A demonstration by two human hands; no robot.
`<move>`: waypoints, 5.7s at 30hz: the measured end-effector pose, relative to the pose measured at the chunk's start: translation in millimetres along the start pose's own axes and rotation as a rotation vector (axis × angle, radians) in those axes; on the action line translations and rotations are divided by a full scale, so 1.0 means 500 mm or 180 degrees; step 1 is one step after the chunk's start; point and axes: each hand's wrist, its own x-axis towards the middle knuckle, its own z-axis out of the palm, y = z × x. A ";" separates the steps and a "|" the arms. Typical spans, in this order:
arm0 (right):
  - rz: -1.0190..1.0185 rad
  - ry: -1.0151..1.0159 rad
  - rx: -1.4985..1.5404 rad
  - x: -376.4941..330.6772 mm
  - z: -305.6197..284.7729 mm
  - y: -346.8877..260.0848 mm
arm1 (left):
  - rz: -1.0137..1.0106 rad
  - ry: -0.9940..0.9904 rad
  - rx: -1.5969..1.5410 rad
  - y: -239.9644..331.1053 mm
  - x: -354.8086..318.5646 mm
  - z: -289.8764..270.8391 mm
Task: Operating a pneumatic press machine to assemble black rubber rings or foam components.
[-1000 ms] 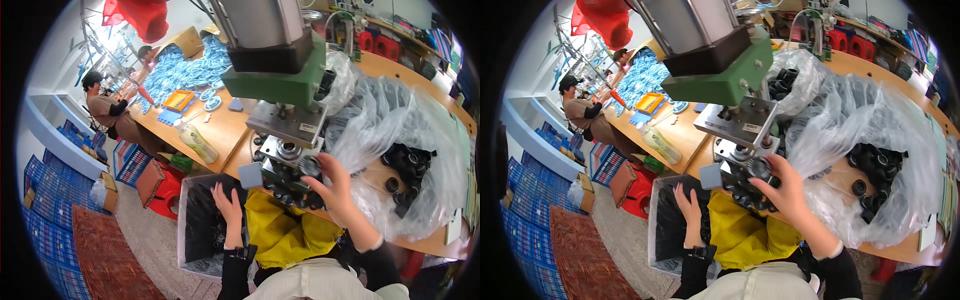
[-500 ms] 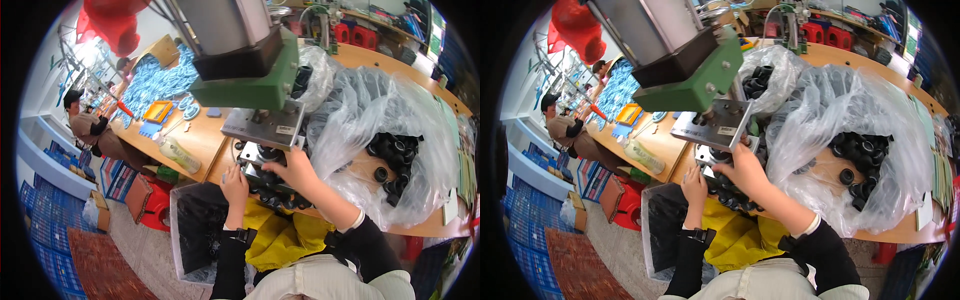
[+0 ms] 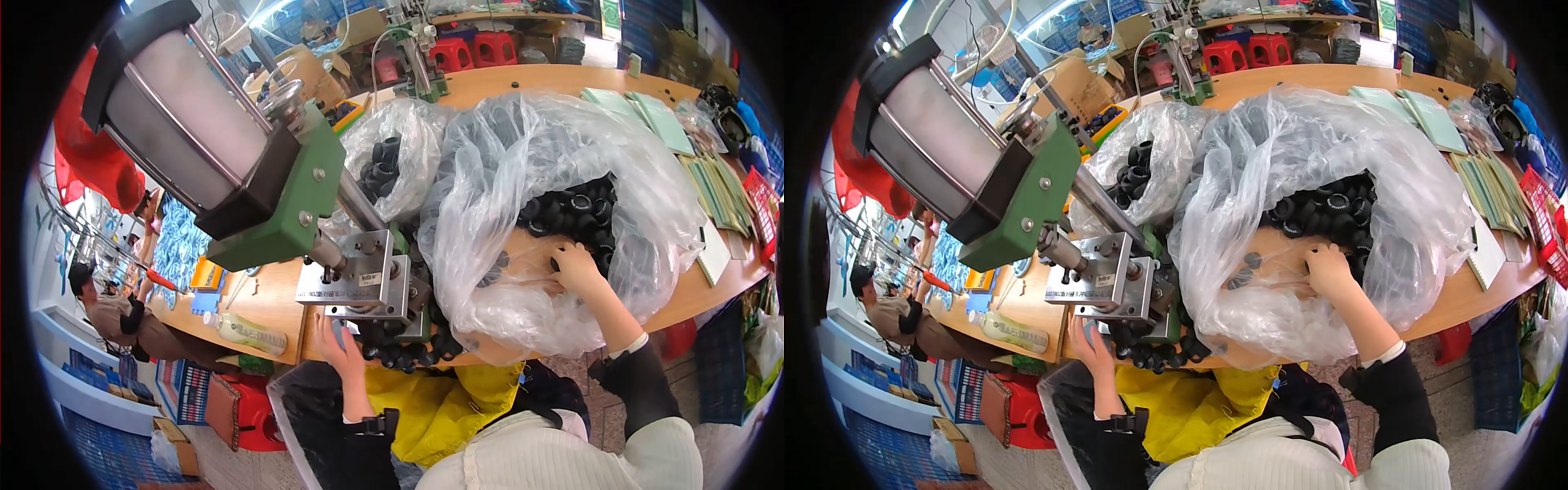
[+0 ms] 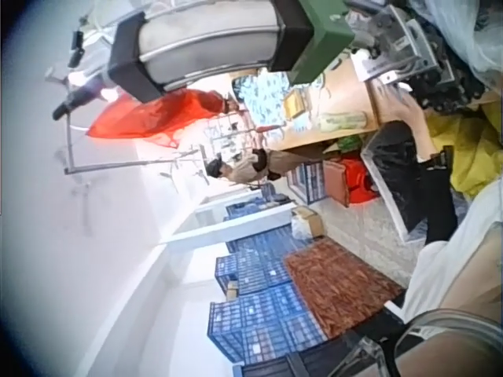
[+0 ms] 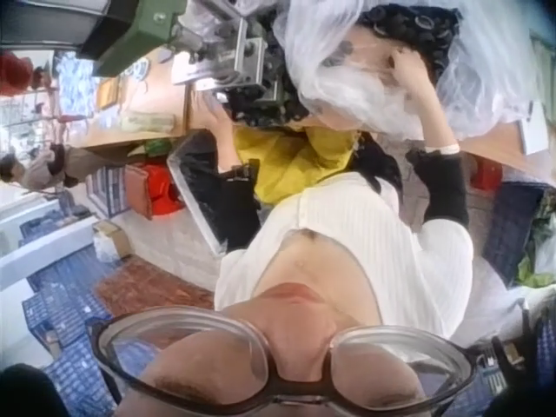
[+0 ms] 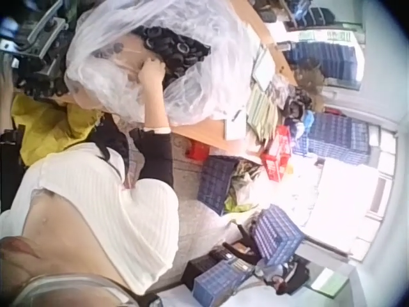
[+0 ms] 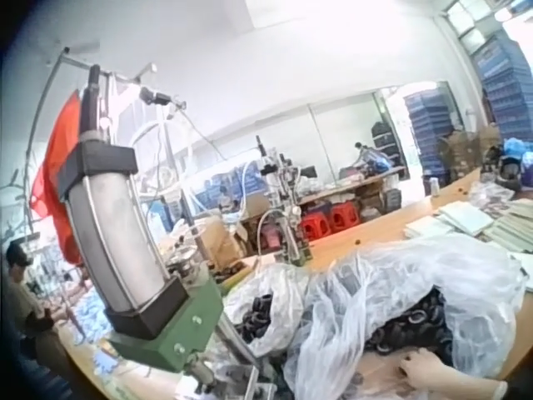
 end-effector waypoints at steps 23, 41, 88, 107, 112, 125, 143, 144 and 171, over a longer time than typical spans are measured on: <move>-0.1717 0.0664 0.3574 -0.018 -0.084 -0.529 | -0.1763 0.1289 -0.0347 0.135 -0.003 -0.065; -0.0325 0.0928 0.1883 0.040 -0.091 -0.198 | -0.0601 -0.0817 0.1076 -0.076 -0.028 -0.032; -0.1771 0.0236 0.3795 -0.058 -0.126 -0.468 | -0.0889 -0.0902 0.0628 -0.099 -0.052 -0.056; 0.0453 0.1042 0.2538 -0.023 -0.158 -0.081 | -0.0282 0.0082 -0.0733 0.164 0.119 -0.009; -0.0489 0.0447 0.3711 -0.109 -0.168 -0.140 | -0.0789 0.0187 -0.0874 0.201 0.190 0.037; -0.1839 0.0450 0.3208 0.012 -0.104 -0.563 | -0.2059 0.1225 0.1690 -0.006 -0.178 -0.172; -0.0156 0.1655 0.0804 0.050 -0.050 -0.055 | -0.0901 -0.0759 0.0968 -0.070 -0.023 -0.027; -0.0170 0.1839 0.0391 0.061 -0.049 -0.016 | -0.0828 -0.0796 0.0879 -0.069 -0.021 -0.008; -0.1538 0.0337 0.3072 -0.037 -0.114 -0.544 | -0.1970 0.1240 0.0644 0.056 -0.142 -0.138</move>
